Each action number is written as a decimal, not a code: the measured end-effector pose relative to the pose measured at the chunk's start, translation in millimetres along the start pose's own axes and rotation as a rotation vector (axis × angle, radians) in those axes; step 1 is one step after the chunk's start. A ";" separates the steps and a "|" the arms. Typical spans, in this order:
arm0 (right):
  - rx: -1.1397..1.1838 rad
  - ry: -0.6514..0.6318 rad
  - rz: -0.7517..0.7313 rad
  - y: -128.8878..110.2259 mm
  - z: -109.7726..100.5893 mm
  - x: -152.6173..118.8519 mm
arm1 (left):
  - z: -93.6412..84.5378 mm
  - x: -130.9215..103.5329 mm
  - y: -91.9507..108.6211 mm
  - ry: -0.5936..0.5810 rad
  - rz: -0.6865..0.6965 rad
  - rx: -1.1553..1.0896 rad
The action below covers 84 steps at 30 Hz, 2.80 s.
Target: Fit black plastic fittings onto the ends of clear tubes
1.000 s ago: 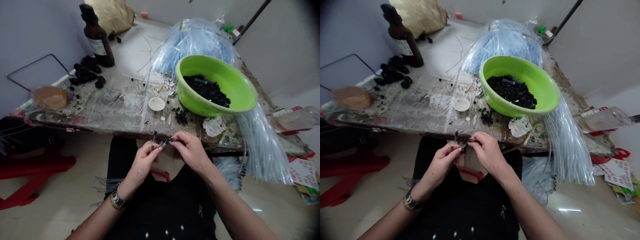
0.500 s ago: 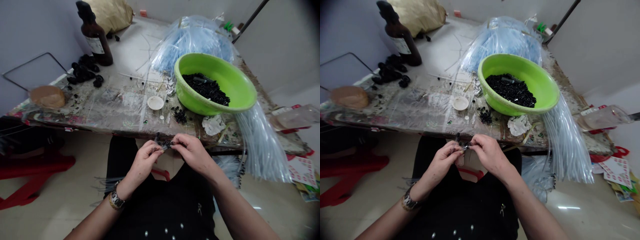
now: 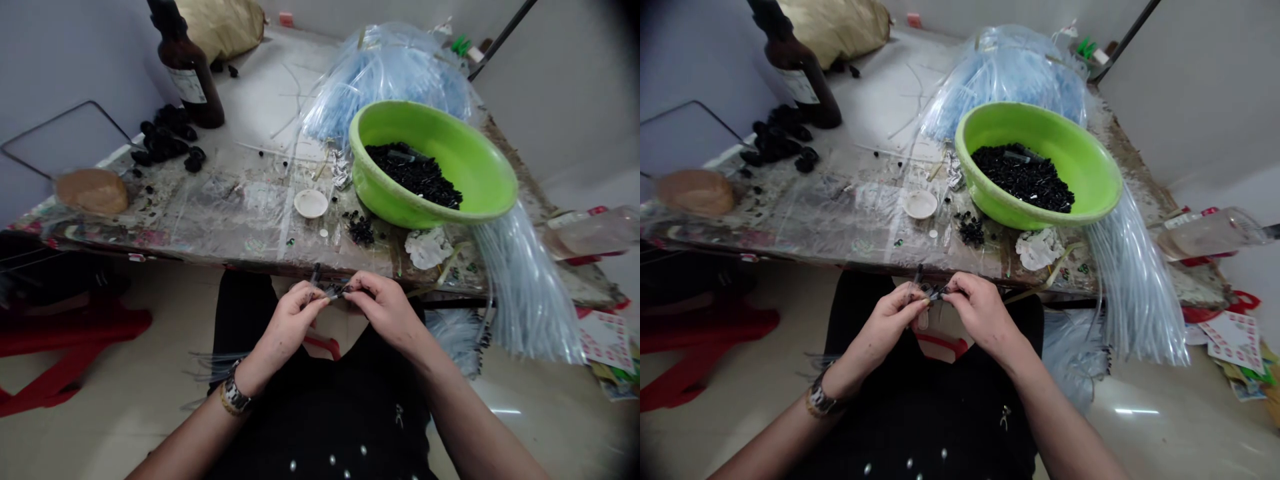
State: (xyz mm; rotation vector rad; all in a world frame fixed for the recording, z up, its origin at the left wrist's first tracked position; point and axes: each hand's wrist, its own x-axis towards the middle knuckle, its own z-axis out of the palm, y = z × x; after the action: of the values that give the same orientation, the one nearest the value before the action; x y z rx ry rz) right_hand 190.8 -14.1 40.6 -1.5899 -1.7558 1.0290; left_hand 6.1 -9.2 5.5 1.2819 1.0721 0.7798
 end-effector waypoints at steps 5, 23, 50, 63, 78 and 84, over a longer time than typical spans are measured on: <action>0.014 0.021 -0.001 -1.9 0.9 -2.9 | 1.4 -1.0 2.8 0.005 -0.058 -0.046; 0.044 0.097 0.011 0.9 18.2 -15.3 | 7.5 -5.8 -6.9 0.020 -0.126 -0.177; -0.088 0.065 -0.161 7.4 -2.2 -18.7 | 5.8 -2.3 4.2 0.008 -0.126 -0.165; -0.408 -0.063 -0.373 -1.2 -5.1 -19.1 | 7.2 -5.0 11.5 -0.053 -0.101 -0.097; -0.244 -0.044 -0.129 -6.4 6.6 -26.2 | 18.5 -6.3 6.3 -0.051 -0.071 -0.133; -0.142 -0.009 -0.096 -6.8 4.1 -24.3 | 15.3 -6.4 6.6 -0.034 -0.160 -0.228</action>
State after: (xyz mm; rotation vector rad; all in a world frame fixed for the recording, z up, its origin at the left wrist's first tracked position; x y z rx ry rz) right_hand 187.2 -38.8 46.2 -1.5693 -1.9289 0.8845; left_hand 18.8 -19.4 12.5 1.0013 1.0136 0.7337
